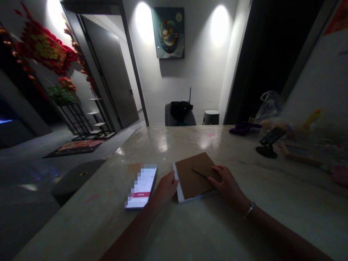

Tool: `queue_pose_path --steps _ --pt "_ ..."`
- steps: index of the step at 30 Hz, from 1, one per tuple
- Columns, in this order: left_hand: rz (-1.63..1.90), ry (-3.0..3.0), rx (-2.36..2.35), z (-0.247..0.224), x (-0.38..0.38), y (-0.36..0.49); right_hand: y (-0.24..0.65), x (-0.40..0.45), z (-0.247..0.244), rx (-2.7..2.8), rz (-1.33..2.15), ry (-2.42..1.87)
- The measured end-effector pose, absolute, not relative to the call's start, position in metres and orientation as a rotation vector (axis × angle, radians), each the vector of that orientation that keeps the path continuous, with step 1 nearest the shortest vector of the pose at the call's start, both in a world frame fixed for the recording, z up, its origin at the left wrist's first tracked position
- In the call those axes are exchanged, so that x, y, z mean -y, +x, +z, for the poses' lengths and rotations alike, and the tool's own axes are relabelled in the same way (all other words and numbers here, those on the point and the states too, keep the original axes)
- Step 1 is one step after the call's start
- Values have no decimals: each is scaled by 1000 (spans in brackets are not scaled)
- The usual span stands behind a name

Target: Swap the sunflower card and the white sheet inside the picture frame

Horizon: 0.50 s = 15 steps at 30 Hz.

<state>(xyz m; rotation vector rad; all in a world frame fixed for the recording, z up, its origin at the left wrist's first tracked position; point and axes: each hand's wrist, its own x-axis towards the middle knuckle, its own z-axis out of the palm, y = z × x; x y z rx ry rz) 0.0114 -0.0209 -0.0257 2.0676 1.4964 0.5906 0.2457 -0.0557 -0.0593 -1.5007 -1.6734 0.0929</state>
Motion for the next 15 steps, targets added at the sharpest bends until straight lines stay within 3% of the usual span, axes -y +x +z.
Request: queue_pose_path --steps 15 --pt "589 2041 -1468 -28 16 13 247 59 -52 1643 355 -1498"
